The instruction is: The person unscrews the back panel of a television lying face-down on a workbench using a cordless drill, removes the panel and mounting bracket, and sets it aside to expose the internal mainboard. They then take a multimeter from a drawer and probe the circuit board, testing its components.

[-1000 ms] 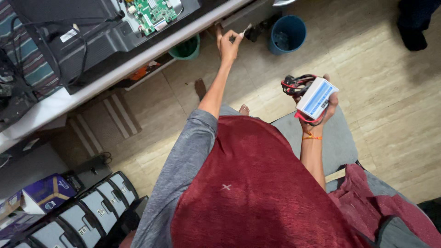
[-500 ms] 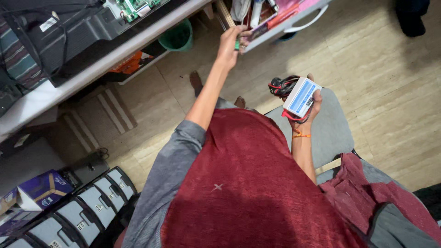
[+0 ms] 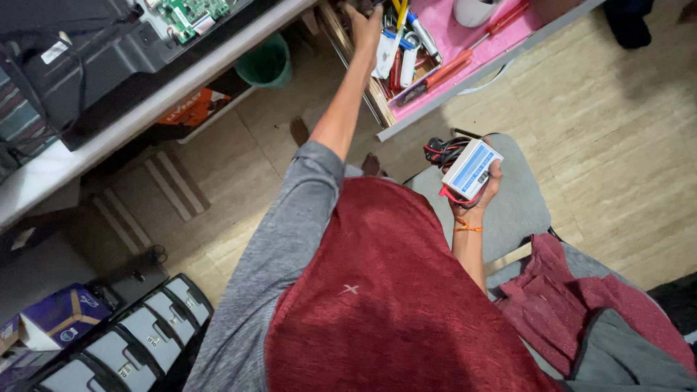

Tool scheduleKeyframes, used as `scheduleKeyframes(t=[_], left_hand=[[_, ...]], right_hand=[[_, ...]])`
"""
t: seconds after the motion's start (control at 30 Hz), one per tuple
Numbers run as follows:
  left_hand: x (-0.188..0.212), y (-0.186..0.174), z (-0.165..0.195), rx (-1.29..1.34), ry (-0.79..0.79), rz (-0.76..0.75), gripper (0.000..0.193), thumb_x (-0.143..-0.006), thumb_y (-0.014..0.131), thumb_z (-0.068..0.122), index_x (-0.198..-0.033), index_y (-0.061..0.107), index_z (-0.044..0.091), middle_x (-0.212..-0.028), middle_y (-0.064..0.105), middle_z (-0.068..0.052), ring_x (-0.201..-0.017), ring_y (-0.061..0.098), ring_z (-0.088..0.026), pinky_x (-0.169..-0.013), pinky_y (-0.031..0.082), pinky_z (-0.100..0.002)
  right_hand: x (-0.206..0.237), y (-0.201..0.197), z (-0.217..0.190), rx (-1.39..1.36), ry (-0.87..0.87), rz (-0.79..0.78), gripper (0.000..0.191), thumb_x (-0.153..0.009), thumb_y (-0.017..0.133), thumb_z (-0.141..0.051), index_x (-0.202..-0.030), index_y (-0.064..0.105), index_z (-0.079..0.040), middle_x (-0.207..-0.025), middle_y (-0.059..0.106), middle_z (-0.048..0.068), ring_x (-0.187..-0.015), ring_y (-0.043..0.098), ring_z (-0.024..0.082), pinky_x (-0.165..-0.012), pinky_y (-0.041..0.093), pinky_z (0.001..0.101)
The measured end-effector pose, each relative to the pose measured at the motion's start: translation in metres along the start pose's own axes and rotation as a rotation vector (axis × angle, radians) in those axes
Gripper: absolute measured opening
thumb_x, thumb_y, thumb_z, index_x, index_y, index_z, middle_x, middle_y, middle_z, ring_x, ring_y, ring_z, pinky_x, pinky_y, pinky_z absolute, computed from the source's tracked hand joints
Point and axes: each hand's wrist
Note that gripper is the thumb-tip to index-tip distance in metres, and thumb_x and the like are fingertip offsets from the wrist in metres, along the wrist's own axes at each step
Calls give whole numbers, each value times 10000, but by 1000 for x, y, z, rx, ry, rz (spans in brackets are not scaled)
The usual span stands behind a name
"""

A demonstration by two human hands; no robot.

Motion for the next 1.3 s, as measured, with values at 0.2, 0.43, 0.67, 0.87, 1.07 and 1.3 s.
scheduleKeyframes(t=[0.2,0.43,0.67,0.87,1.07,1.3], left_hand=[[119,-41,-47,-848,689,-806,958,-843,808,587,-1539,396,72,-1547,467,-201,-1448,385,-402,-1171,267,-614],[152,-67,-84,-1150,965,-813,911,-770,796,135,-1579,389,234,-1671,258,-117,-1572,187,-373,-1219,147,-716],[128,-79,-78,-1327,943,-535,936,-735,811,122,-1583,420,200,-1685,211,-143,-1575,184,-365,-1236,174,-666],[73,-81,-40,-895,666,-608,613,-1077,716,491,-1525,488,140,-1582,532,-119,-1542,456,-310,-1288,363,-442],[61,-129,-1,-414,465,-961,676,-1078,662,469,-1581,443,74,-1529,583,-149,-1453,532,-286,-1216,405,-401],[80,-158,10,-130,83,-966,359,-957,803,205,-1217,661,2,-1025,700,-62,-930,638,-101,-829,545,-288]], right_hand=[[-7,-14,2,86,15,33,678,-988,645,-468,-1544,510,-106,-1200,673,97,-906,727,257,-736,642,462],[-35,-27,3,101,47,-1,697,-1001,647,-441,-1585,491,-94,-1314,657,116,-1057,718,252,-875,633,434],[-43,-16,12,134,111,-126,728,-944,641,-501,-1559,465,-154,-1383,641,99,-1156,677,310,-917,591,488],[-63,-1,25,159,154,-312,791,-1003,652,-455,-1619,418,-16,-1426,608,174,-1235,656,293,-1087,557,439],[-92,38,21,52,432,-653,901,-985,645,-510,-1646,382,45,-1306,680,216,-1051,711,292,-910,591,417],[-119,93,38,15,573,-942,833,-1060,589,-585,-1568,426,55,-1125,731,229,-884,744,274,-716,601,331]])
Point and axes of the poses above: each hand's wrist, its own x-axis away from the middle knuckle, its own y-axis out of the palm, z = x × y
